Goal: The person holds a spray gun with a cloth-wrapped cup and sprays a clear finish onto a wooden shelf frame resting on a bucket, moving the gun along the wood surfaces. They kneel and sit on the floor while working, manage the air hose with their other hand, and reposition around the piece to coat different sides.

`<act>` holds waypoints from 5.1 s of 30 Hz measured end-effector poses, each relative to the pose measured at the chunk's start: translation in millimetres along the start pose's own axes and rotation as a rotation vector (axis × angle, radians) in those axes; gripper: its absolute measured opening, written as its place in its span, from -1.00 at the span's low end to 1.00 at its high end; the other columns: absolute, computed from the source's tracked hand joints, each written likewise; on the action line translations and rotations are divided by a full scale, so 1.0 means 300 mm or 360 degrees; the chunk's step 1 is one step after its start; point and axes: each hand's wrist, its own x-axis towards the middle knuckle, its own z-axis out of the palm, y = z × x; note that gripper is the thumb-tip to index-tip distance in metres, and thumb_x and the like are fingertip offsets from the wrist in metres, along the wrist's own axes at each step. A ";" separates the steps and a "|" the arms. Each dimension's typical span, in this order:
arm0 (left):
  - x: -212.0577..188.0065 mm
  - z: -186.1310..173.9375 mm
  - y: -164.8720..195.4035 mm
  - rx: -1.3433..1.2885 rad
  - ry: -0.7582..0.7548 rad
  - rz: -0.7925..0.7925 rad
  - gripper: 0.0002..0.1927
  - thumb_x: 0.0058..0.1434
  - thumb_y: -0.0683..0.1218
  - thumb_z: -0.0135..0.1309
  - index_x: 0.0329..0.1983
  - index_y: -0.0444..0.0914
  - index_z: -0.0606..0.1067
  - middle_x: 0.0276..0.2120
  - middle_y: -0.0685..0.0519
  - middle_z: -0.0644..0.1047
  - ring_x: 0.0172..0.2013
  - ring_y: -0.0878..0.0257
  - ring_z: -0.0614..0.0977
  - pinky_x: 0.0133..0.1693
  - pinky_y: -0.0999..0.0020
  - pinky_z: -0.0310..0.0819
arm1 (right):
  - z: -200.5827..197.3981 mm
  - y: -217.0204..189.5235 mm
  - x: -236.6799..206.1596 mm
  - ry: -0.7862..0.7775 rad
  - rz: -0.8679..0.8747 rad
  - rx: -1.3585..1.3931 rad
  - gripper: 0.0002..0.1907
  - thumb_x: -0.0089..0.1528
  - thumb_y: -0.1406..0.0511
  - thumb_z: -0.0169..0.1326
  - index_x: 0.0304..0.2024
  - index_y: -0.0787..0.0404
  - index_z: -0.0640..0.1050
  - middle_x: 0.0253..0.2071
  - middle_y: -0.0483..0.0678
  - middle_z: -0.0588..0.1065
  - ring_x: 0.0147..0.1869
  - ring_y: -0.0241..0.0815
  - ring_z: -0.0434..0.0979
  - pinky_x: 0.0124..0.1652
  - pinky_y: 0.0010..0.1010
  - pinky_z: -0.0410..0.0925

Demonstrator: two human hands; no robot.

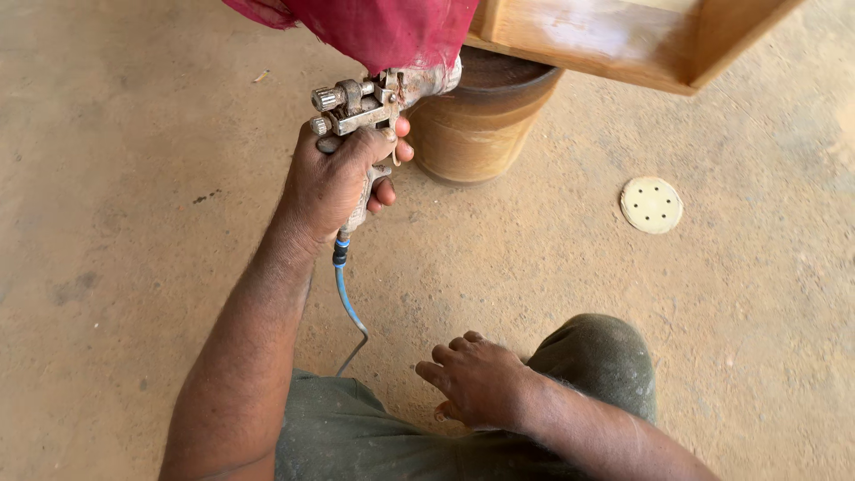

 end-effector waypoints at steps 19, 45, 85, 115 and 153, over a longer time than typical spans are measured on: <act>0.105 0.356 -0.100 0.0287 -0.0138 0.0255 -0.76 0.41 0.00 -0.01 -0.14 -0.27 0.53 -0.45 0.06 0.58 -0.63 0.42 0.61 -0.65 0.54 0.55 | 0.091 0.043 -0.111 0.0136 0.0055 0.0077 -0.26 0.33 -0.03 0.06 0.41 0.19 0.22 0.15 0.18 0.39 0.32 0.17 0.35 0.35 0.02 0.14; 0.130 0.378 -0.098 0.0261 -0.0193 0.0460 -0.77 0.44 -0.02 -0.01 -0.14 -0.27 0.52 -0.41 0.09 0.57 -0.60 0.43 0.62 -0.63 0.55 0.60 | 0.067 0.028 -0.126 0.0028 0.0097 0.0105 -0.28 0.34 -0.03 0.00 0.42 0.17 0.21 0.17 0.17 0.37 0.34 0.15 0.34 0.36 0.02 0.13; 0.155 0.328 -0.175 -0.0258 -0.0229 0.0638 -0.75 0.44 -0.05 -0.04 0.01 -0.26 0.55 -0.39 0.07 0.61 -0.59 0.46 0.62 -0.61 0.58 0.56 | 0.063 0.026 -0.118 0.0066 0.0287 0.0107 -0.25 0.30 -0.06 0.06 0.43 0.06 0.21 0.23 0.05 0.39 0.37 0.02 0.33 0.39 -0.06 0.07; 0.022 0.236 -0.159 0.0328 -0.0498 0.0358 -0.68 0.47 0.08 -0.02 -0.17 -0.27 0.50 -0.53 0.05 0.53 -0.59 0.38 0.62 -0.56 0.47 0.62 | 0.018 0.041 -0.116 0.0158 0.0161 0.0115 -0.24 0.28 -0.05 0.09 0.43 0.06 0.22 0.22 0.04 0.41 0.36 0.02 0.35 0.39 -0.06 0.09; -0.571 -0.388 0.101 0.0226 0.1562 0.0024 -0.86 0.37 -0.20 0.06 -0.17 -0.43 0.51 -0.29 -0.15 0.61 -0.29 0.08 0.65 -0.21 0.22 0.55 | -0.092 -0.115 -0.060 0.0367 0.0530 0.1273 -0.43 0.31 0.04 0.11 0.30 0.11 0.43 0.15 0.06 0.56 0.21 -0.03 0.60 0.16 -0.23 0.45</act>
